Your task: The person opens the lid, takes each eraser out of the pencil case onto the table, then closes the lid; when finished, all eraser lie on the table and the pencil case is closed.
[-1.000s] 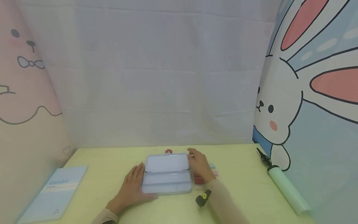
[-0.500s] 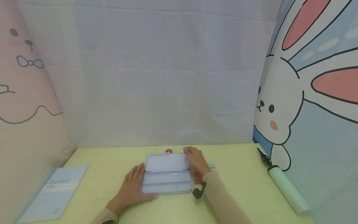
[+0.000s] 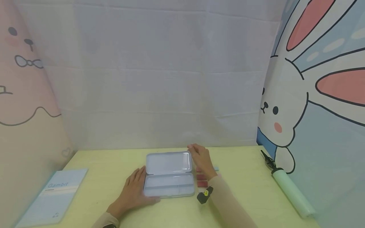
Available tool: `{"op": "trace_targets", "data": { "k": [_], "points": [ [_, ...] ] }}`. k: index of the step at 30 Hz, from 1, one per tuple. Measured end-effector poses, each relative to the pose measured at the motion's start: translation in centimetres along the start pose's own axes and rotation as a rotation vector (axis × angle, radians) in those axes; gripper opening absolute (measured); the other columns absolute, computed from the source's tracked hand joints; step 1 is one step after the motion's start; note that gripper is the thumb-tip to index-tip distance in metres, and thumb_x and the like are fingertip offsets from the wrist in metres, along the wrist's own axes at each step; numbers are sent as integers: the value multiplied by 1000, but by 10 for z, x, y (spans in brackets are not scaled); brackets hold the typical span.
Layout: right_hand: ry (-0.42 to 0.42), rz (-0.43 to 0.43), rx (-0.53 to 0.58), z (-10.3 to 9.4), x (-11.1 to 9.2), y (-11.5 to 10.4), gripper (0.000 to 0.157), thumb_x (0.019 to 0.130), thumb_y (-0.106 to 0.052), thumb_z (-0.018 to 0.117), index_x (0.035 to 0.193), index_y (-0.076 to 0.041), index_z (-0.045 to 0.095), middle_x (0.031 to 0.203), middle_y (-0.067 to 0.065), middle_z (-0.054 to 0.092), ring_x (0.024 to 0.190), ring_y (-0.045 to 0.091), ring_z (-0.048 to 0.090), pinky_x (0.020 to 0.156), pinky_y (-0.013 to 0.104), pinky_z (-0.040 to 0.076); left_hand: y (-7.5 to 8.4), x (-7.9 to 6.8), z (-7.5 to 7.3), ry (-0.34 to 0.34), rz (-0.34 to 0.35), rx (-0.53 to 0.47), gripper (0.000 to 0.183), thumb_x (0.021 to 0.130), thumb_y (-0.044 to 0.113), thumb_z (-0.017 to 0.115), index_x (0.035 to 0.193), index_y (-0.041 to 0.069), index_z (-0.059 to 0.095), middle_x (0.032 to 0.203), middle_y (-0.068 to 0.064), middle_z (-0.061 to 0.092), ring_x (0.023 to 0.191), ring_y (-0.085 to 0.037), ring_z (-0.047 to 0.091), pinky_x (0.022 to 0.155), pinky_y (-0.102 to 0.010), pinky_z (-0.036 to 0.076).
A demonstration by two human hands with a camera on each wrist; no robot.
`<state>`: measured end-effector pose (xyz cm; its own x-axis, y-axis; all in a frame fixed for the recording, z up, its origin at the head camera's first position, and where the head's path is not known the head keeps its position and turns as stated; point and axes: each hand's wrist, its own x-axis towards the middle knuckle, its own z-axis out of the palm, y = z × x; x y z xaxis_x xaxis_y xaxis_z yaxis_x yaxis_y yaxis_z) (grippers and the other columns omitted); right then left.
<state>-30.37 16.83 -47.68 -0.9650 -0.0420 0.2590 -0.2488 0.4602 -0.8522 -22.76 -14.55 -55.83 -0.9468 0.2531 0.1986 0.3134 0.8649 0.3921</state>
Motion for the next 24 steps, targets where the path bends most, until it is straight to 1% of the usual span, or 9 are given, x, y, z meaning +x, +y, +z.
{"op": "trace_targets", "data": {
  "k": [3, 6, 9, 12, 14, 16, 20, 22, 24],
  "points": [
    [-6, -31, 13, -1, -1, -5, 38, 114, -32, 52, 126, -3, 75, 117, 16, 81, 106, 30, 76, 95, 51, 62, -1, 1, 0, -9, -5, 4, 149, 65, 92, 76, 168, -4, 26, 176, -23, 30, 162, -49, 26, 127, -69, 26],
    [-27, -54, -12, 0, -4, -8, 38, 114, -32, 53, 124, -5, 77, 119, 16, 81, 115, 33, 74, 101, 54, 59, 0, 1, 0, -7, -5, 2, 149, 65, 91, 76, 167, -4, 26, 175, -23, 31, 162, -49, 27, 128, -68, 26],
    [-58, -68, -43, 3, -9, -12, 35, 113, -32, 54, 122, -9, 79, 118, 13, 82, 120, 32, 72, 103, 50, 55, 0, 0, 1, 1, 9, -5, 148, 65, 90, 77, 166, -6, 28, 174, -24, 33, 161, -50, 28, 126, -69, 27],
    [-76, -83, -51, 5, -14, -17, 30, 112, -28, 57, 119, -10, 80, 108, 10, 83, 104, 24, 72, 89, 37, 54, 0, 1, 1, -3, 16, 4, 147, 66, 89, 77, 166, -6, 27, 175, -24, 31, 161, -50, 28, 126, -69, 27],
    [-86, -97, -48, 6, -17, -18, 26, 110, -23, 60, 118, -9, 80, 100, 9, 82, 91, 18, 68, 79, 30, 50, -1, 2, 0, -9, 13, 3, 147, 67, 89, 77, 167, -6, 27, 176, -24, 29, 162, -50, 26, 127, -69, 26],
    [-103, -107, -40, 7, -21, -19, 21, 108, -19, 63, 117, -9, 79, 95, 8, 81, 81, 12, 62, 72, 26, 47, -1, 3, -1, -14, 7, 4, 146, 67, 89, 77, 167, -6, 27, 177, -23, 28, 162, -50, 25, 128, -68, 25],
    [-148, -139, -24, 6, -30, -17, 19, 103, -13, 69, 119, -11, 78, 95, 7, 79, 77, 7, 62, 69, 22, 50, -1, 3, -1, -20, 0, 6, 144, 67, 89, 76, 165, -6, 31, 177, -21, 28, 163, -48, 25, 129, -68, 25],
    [-167, -163, -12, 5, -35, -16, 20, 102, -14, 71, 121, -11, 77, 97, 8, 79, 79, 8, 66, 71, 22, 53, -1, 3, 0, -18, 2, 7, 142, 67, 89, 76, 164, -7, 34, 177, -21, 29, 163, -48, 25, 128, -68, 25],
    [-180, -190, -12, 5, -39, -14, 23, 101, -15, 72, 124, -10, 75, 100, 11, 79, 86, 14, 72, 77, 24, 57, 0, 3, 0, -15, 4, 4, 141, 67, 89, 77, 163, -6, 36, 177, -20, 29, 163, -47, 26, 128, -67, 26]
  ]
}}
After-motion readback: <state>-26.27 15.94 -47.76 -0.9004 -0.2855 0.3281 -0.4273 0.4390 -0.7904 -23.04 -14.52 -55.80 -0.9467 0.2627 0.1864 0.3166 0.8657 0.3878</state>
